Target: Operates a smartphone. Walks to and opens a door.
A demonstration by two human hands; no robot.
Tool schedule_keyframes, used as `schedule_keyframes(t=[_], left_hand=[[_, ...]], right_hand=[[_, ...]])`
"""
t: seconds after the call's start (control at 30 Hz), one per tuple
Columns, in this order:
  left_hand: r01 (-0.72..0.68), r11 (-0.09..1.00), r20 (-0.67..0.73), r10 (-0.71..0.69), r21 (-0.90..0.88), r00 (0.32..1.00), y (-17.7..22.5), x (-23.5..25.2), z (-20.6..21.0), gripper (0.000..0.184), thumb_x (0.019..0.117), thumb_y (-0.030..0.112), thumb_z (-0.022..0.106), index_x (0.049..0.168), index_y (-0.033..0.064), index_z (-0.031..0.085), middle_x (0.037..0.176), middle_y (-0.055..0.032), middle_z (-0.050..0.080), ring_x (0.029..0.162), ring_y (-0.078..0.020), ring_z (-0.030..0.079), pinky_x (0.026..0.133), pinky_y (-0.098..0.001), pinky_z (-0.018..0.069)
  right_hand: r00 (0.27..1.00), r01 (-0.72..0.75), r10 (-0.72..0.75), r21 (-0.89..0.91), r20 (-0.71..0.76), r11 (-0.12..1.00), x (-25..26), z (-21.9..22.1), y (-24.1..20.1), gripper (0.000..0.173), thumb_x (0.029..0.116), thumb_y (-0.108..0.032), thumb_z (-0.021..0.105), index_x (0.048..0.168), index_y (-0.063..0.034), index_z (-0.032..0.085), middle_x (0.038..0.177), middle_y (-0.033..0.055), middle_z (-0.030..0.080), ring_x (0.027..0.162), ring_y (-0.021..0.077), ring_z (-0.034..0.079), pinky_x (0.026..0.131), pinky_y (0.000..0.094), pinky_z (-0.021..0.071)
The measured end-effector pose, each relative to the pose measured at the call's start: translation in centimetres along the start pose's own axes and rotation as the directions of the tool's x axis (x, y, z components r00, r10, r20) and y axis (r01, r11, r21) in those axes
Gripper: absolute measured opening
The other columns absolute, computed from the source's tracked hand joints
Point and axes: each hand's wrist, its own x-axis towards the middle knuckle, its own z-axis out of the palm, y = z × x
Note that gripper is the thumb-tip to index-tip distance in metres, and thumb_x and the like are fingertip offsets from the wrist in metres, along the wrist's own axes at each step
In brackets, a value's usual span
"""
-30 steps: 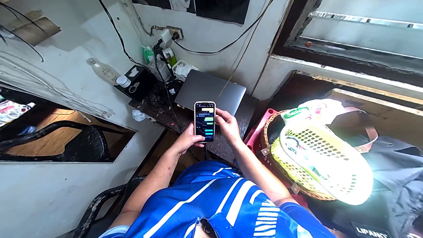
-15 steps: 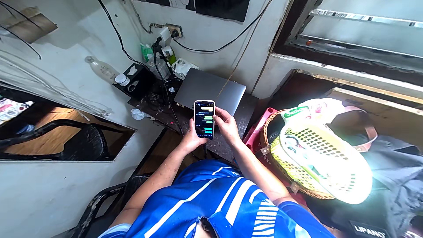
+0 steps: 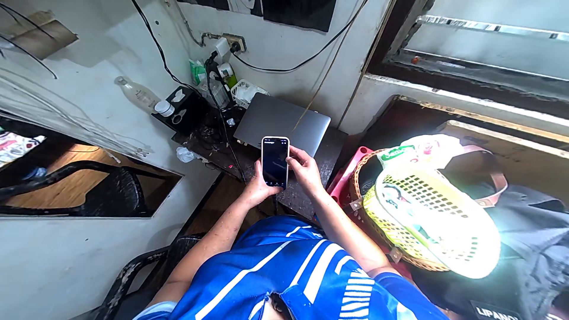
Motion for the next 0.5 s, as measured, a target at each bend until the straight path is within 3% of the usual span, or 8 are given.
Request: schedule_keyframes(t=[0.5], left_hand=[[-0.048, 0.999, -0.015, 0.048, 0.008, 0.999, -0.27, 0.16, 0.29, 0.127, 0.0668, 0.019, 0.095, 0.16, 0.0062, 0.01, 0.145, -0.0208, 0.052, 0.132, -0.0224, 0.057, 0.112, -0.0391, 0.0483]], right_hand=[[1.0, -0.004, 0.004, 0.008, -0.009, 1.0, -0.2, -0.15, -0.18, 0.039, 0.1007, -0.014, 0.058, 0.139, -0.0066, 0.063, 0.127, 0.0128, 0.066, 0.103, 0.0197, 0.068, 0.089, 0.0387, 0.059]])
